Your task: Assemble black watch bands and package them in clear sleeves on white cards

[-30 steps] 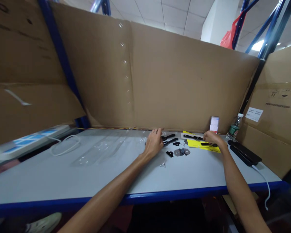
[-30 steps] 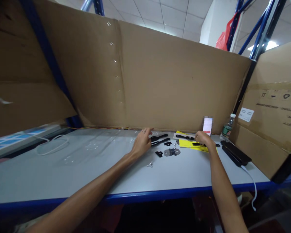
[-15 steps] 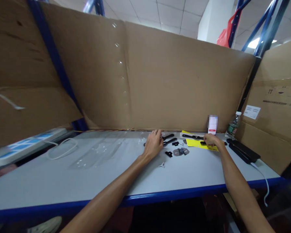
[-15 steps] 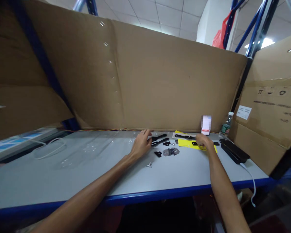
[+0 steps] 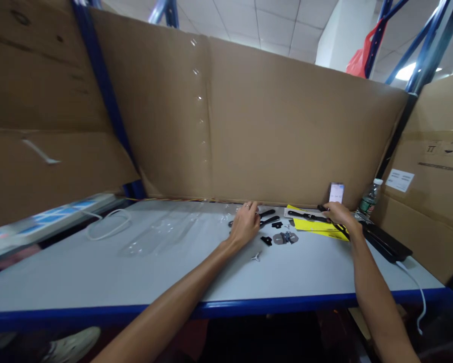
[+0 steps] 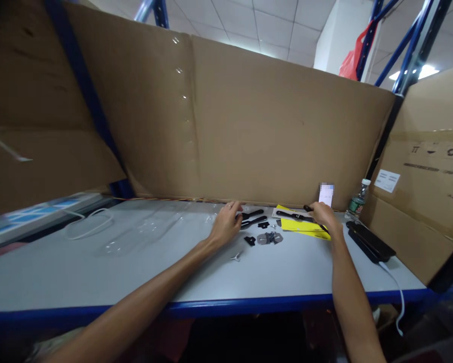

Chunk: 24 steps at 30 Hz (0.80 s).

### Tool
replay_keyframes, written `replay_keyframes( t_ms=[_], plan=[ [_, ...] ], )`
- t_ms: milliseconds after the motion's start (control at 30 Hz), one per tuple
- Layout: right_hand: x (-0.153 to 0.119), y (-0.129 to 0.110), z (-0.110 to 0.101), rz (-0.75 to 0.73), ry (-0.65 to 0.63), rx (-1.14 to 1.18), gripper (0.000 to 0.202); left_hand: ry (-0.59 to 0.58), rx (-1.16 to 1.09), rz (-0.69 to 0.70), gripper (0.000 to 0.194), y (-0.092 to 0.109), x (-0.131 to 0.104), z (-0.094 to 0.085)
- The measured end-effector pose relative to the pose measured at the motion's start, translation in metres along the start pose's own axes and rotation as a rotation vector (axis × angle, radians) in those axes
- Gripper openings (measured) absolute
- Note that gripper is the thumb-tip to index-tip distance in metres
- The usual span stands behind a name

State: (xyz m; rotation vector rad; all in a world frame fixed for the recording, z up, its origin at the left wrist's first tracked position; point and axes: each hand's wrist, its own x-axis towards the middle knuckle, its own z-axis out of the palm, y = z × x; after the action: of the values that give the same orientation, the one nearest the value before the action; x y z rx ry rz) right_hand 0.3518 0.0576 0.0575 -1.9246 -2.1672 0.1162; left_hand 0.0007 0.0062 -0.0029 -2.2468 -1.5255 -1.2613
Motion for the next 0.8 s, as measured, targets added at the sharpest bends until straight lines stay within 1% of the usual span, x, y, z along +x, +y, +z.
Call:
replay_keyframes(
  t_ms=[67,100,167,233,333,433,533,600,667,800],
  plan=[
    [0.001,-0.003,-0.009,-0.107,0.169,0.164,0.019,0.002,-0.035,-0.001,0.034,0.004,0.000,0.000],
    [0.003,-0.007,-0.012,-0.145,0.227,0.312,0.021,-0.002,-0.065,0.000,0.032,0.006,-0.001,0.001],
    [0.004,-0.019,-0.011,-0.188,0.286,0.682,0.027,-0.026,-0.160,0.002,0.029,0.012,-0.002,0.001],
    [0.003,-0.038,-0.004,-0.195,0.283,1.022,0.037,-0.070,-0.277,-0.009,0.025,0.018,-0.003,0.002],
    [-0.004,-0.072,0.016,-0.180,0.203,1.360,0.041,-0.143,-0.409,-0.024,0.027,0.028,-0.006,0.002],
    [-0.011,-0.102,0.038,-0.142,0.147,1.545,0.038,-0.228,-0.521,-0.012,0.033,0.036,-0.010,0.004],
    [-0.016,-0.121,0.055,-0.087,0.094,1.663,0.031,-0.307,-0.569,-0.023,0.035,0.037,-0.013,0.009],
    [-0.018,-0.129,0.061,-0.051,0.061,1.746,0.026,-0.320,-0.502,-0.037,0.035,0.037,-0.015,0.011],
    [-0.021,-0.133,0.063,-0.018,0.030,1.821,0.021,-0.301,-0.380,-0.022,0.036,0.036,-0.016,0.011],
    [-0.026,-0.136,0.059,0.012,-0.006,1.896,0.018,-0.281,-0.139,0.050,0.042,0.037,-0.018,0.005]
  ],
)
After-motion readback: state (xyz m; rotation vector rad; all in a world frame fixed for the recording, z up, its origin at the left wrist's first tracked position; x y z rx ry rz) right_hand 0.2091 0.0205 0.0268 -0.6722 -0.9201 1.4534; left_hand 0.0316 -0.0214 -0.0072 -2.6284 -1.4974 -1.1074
